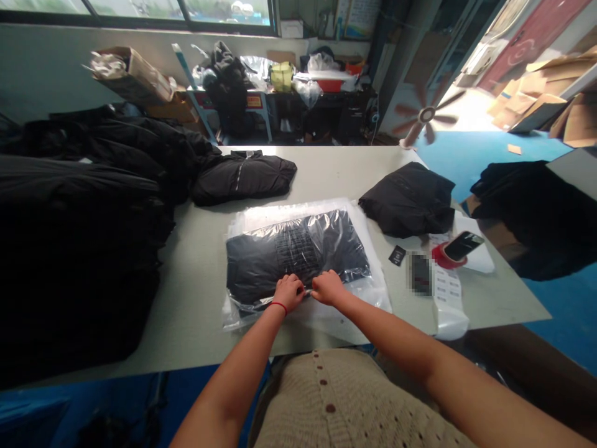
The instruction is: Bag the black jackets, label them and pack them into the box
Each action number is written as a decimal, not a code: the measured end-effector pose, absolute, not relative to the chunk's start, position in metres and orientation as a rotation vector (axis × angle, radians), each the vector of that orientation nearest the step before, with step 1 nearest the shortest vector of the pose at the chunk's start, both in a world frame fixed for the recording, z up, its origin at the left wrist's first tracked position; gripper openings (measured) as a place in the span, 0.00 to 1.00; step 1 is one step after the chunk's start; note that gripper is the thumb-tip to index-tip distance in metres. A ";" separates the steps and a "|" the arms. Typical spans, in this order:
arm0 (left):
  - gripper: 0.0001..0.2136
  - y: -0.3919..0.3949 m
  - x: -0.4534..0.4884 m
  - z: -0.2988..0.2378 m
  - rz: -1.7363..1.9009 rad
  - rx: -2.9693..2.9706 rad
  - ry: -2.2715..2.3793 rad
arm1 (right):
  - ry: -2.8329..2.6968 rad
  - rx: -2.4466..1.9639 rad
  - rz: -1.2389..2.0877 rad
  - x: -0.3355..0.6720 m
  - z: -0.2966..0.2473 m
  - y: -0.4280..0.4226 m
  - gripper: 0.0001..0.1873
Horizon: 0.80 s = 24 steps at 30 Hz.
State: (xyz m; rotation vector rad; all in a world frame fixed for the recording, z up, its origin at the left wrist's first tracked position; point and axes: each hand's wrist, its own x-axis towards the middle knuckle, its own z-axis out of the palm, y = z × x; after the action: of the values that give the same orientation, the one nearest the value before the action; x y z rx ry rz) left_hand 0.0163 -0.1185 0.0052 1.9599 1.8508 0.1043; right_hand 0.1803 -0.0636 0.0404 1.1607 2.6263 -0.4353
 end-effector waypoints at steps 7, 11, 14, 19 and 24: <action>0.08 -0.120 0.011 0.009 0.091 2.009 1.785 | 2.783 1.022 -0.456 0.175 0.038 -0.066 0.10; 0.08 -0.121 0.015 0.012 0.042 2.026 1.815 | 2.773 1.031 -0.535 0.177 0.040 -0.066 0.10; 0.06 -0.121 0.017 0.010 0.035 2.019 1.829 | 2.682 1.065 -0.592 0.175 0.042 -0.067 0.16; 0.05 -0.123 0.015 0.004 0.058 2.021 1.804 | 2.505 1.193 -0.618 0.168 0.041 -0.068 0.14; 0.05 -0.125 0.016 0.001 0.102 2.046 1.805 | 2.476 1.247 -0.623 0.163 0.037 -0.072 0.13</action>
State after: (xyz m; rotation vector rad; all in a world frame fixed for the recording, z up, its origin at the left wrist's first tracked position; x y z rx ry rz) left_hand 0.0156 -0.1254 0.0011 2.0462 1.8054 0.1021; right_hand 0.1633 -0.0720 0.0367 1.2470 2.4760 -0.6231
